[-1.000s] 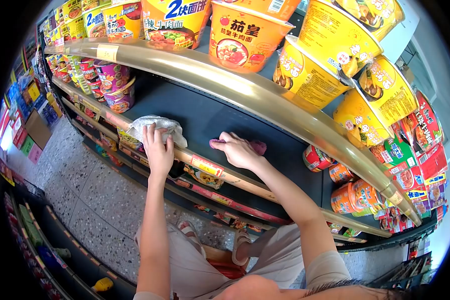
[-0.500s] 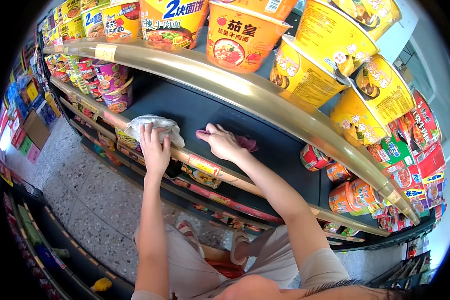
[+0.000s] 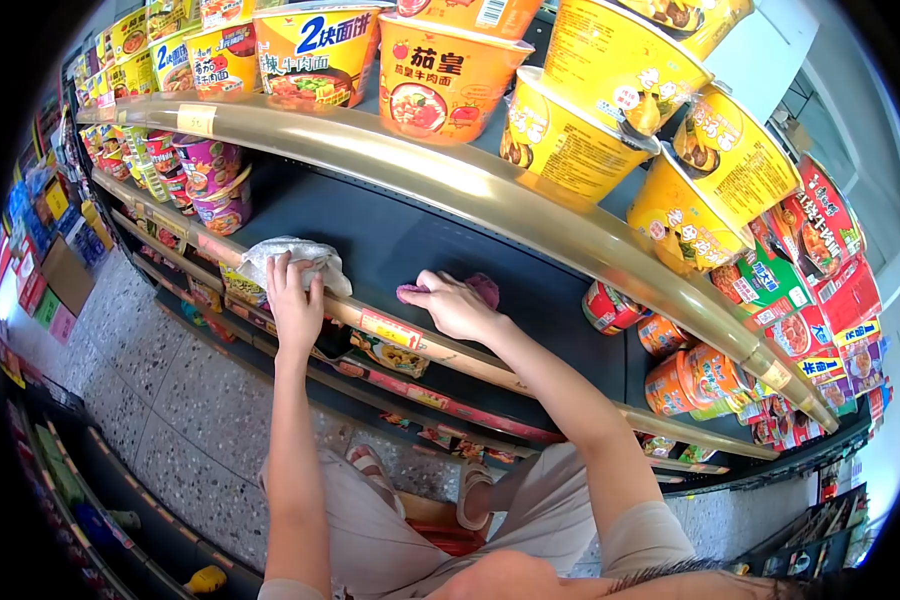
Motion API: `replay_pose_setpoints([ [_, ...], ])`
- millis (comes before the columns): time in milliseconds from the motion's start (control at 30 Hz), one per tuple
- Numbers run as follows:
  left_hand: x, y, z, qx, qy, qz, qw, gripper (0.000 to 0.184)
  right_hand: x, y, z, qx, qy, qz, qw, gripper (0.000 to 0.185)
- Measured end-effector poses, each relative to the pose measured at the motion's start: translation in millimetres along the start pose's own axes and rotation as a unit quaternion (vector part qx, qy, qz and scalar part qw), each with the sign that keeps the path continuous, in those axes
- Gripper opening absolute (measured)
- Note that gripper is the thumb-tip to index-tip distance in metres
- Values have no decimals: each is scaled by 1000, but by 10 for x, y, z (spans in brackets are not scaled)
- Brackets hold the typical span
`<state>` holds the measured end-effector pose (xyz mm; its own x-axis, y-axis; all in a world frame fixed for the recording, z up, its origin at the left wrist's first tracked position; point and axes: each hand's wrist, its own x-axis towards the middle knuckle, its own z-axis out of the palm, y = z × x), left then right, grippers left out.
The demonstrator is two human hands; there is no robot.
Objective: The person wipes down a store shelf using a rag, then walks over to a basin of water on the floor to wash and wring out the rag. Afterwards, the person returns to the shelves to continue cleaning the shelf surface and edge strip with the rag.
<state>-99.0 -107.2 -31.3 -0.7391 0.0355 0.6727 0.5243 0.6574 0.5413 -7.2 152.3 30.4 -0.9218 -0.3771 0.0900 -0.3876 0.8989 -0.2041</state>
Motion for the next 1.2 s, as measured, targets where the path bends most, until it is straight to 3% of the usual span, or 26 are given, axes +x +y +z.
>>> replay_pose_setpoints([
  [467,5,2,18,-11,12,3,1000,25,-402,85,-189,7,-30,-43,999,48],
  [767,11,25,31,-16,12,-8,1000,26,-100,-63,-217,7,-52,-8,999,48],
  [1200,8,20,43,-18,22,-8,1000,25,517,-60,-5,-3,-11,-32,999,46],
])
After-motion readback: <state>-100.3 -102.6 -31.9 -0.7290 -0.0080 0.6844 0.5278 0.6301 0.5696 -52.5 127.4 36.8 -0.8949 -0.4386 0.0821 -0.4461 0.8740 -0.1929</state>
